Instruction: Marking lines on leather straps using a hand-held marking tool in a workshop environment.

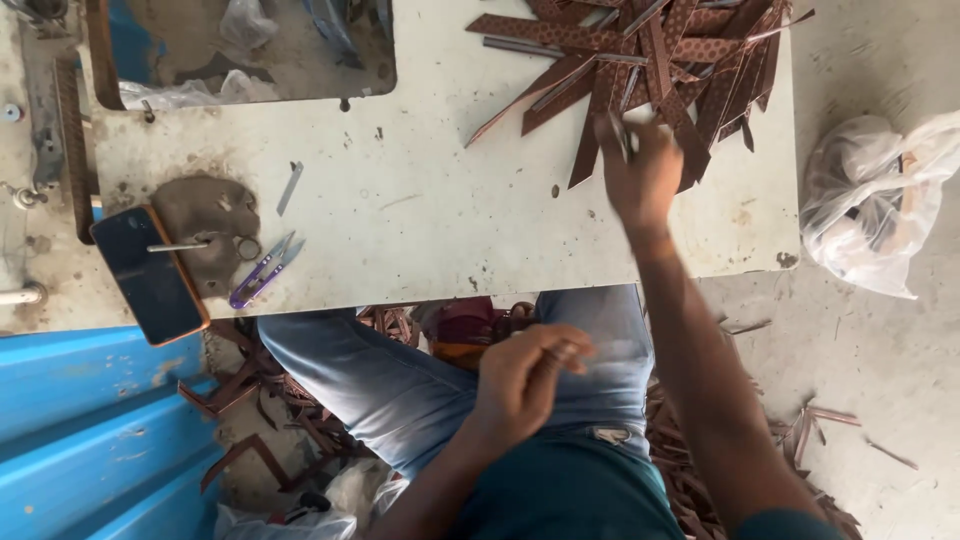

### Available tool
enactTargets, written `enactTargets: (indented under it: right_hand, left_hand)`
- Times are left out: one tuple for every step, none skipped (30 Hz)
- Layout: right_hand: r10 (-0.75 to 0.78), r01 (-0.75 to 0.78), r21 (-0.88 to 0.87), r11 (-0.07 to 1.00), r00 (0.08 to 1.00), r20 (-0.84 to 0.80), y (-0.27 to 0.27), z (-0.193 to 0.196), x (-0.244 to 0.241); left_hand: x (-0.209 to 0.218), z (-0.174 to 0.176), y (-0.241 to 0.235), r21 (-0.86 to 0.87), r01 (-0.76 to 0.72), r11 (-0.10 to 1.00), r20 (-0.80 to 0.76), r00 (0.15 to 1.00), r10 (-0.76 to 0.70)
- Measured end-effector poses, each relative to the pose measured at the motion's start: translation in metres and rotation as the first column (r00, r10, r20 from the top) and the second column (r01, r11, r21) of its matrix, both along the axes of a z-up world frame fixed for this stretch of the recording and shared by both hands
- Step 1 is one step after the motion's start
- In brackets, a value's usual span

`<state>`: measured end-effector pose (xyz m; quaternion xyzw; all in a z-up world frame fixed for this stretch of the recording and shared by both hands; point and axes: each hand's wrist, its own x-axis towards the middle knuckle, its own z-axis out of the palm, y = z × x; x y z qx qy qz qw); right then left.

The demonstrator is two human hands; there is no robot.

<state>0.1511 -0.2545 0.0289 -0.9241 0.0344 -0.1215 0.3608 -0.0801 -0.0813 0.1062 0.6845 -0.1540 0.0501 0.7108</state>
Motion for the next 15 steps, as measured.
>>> enactTargets:
  right_hand:
    - [0.029, -0.017, -0.085, 0.996, 0.989, 0.148, 0.000, -0.007, 0.021]
    - [0.070, -0.021, -0.170, 0.985, 0.955, 0.290, 0.001, -0.014, 0.041]
    - [0.074, -0.023, -0.170, 0.985, 0.952, 0.298, 0.002, -0.016, 0.050]
    - [0.018, 0.047, -0.248, 0.968, 0.967, 0.253, 0.004, -0.018, 0.059]
    - [-0.041, 0.110, -0.327, 0.938, 0.977, 0.211, 0.006, -0.021, 0.068]
    - [-0.036, 0.108, -0.327, 0.939, 0.975, 0.219, 0.003, -0.015, 0.064]
    - [-0.062, 0.097, -0.201, 0.975, 0.982, 0.176, 0.000, -0.010, 0.061]
    - [-0.080, 0.090, -0.071, 0.993, 0.988, 0.129, -0.004, -0.006, 0.058]
    - [-0.072, 0.083, -0.075, 0.994, 0.988, 0.136, -0.001, 0.018, 0.042]
    - [0.021, 0.002, -0.067, 0.998, 0.941, 0.338, 0.002, 0.040, 0.026]
    - [0.117, -0.089, -0.078, 0.993, 0.857, 0.502, 0.002, 0.059, -0.001]
    - [0.127, -0.098, -0.086, 0.992, 0.865, 0.486, 0.007, 0.054, -0.021]
    - [0.264, -0.215, -0.157, 0.964, 0.842, 0.470, 0.011, 0.051, -0.038]
    - [0.397, -0.328, -0.226, 0.917, 0.803, 0.444, 0.015, 0.049, -0.056]
    - [0.389, -0.319, -0.227, 0.920, 0.802, 0.453, 0.023, 0.045, -0.068]
  left_hand:
    - [-0.003, -0.007, 0.003, -0.003, -0.038, 0.999, -0.109, 0.993, 0.037]
    - [-0.006, -0.014, 0.006, -0.002, -0.074, 0.997, -0.217, 0.973, 0.072]
    - [-0.011, -0.021, 0.008, -0.003, -0.078, 0.997, -0.209, 0.975, 0.076]
    - [-0.016, -0.027, 0.010, 0.051, -0.087, 0.995, -0.199, 0.975, 0.096]
    - [-0.020, -0.034, 0.013, 0.104, -0.098, 0.990, -0.190, 0.975, 0.117]
    - [-0.025, -0.044, 0.018, 0.103, -0.104, 0.989, -0.182, 0.976, 0.121]
    - [-0.030, -0.053, 0.023, 0.140, -0.107, 0.984, -0.247, 0.959, 0.139]
    - [-0.034, -0.063, 0.027, 0.176, -0.108, 0.978, -0.311, 0.937, 0.159]
    - [-0.034, -0.068, 0.033, 0.171, -0.116, 0.978, -0.306, 0.938, 0.165]
    - [-0.033, -0.075, 0.038, 0.158, -0.185, 0.970, -0.345, 0.910, 0.230]
    - [-0.045, -0.080, 0.041, 0.149, -0.248, 0.957, -0.407, 0.867, 0.288]
    - [-0.044, -0.081, 0.045, 0.144, -0.252, 0.957, -0.425, 0.858, 0.290]
    - [-0.037, -0.083, 0.052, 0.115, -0.282, 0.953, -0.406, 0.862, 0.304]
    - [-0.030, -0.084, 0.059, 0.085, -0.311, 0.947, -0.387, 0.865, 0.319]
    - [-0.023, -0.089, 0.064, 0.084, -0.304, 0.949, -0.378, 0.871, 0.313]
